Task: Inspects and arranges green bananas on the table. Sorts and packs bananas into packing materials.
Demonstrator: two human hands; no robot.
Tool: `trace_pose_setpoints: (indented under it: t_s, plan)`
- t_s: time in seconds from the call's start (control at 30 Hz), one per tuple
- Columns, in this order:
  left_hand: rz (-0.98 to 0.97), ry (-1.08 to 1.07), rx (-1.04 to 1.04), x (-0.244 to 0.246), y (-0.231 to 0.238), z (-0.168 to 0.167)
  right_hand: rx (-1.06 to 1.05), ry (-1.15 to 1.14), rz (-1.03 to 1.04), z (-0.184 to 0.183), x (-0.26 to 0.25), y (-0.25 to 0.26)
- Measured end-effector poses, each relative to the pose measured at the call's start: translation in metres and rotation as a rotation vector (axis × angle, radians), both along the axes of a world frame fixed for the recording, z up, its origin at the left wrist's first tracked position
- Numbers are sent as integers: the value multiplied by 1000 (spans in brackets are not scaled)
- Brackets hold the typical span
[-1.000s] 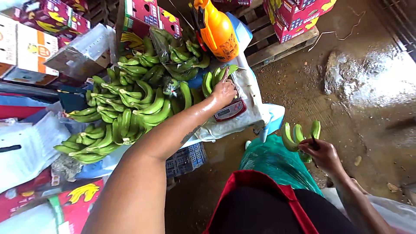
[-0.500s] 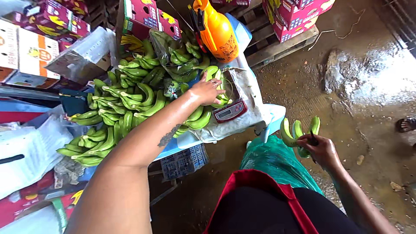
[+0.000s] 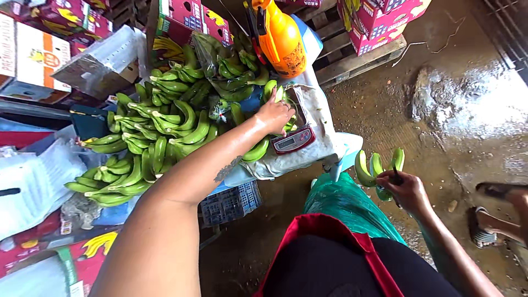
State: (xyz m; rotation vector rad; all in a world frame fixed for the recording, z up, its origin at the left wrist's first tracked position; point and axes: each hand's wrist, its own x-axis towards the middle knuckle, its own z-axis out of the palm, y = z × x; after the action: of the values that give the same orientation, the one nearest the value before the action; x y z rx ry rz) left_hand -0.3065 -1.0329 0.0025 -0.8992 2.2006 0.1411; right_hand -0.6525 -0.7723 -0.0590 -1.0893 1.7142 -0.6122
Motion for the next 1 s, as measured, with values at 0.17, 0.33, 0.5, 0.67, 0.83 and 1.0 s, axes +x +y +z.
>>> trace_pose_setpoints:
  t_s: [0.17, 0.33, 0.5, 0.67, 0.83, 1.0]
  plan:
    - [21, 81, -15, -7, 11, -16, -24, 3, 7, -4, -5, 2]
    - [172, 62, -56, -25, 32, -25, -41, -7, 1, 18, -11, -9]
    - [336, 118, -98, -23, 36, -18, -122, 3, 149, 55, -5, -47]
    - [704, 717, -173, 43, 20, 31, -296, 16, 446, 91, 30, -111]
    - [1649, 1809, -39, 110, 105, 66, -412, -42, 674, 110, 104, -188]
    - [1705, 2094, -327, 137, 225, 75, -562, 18, 878, 81, 193, -241]
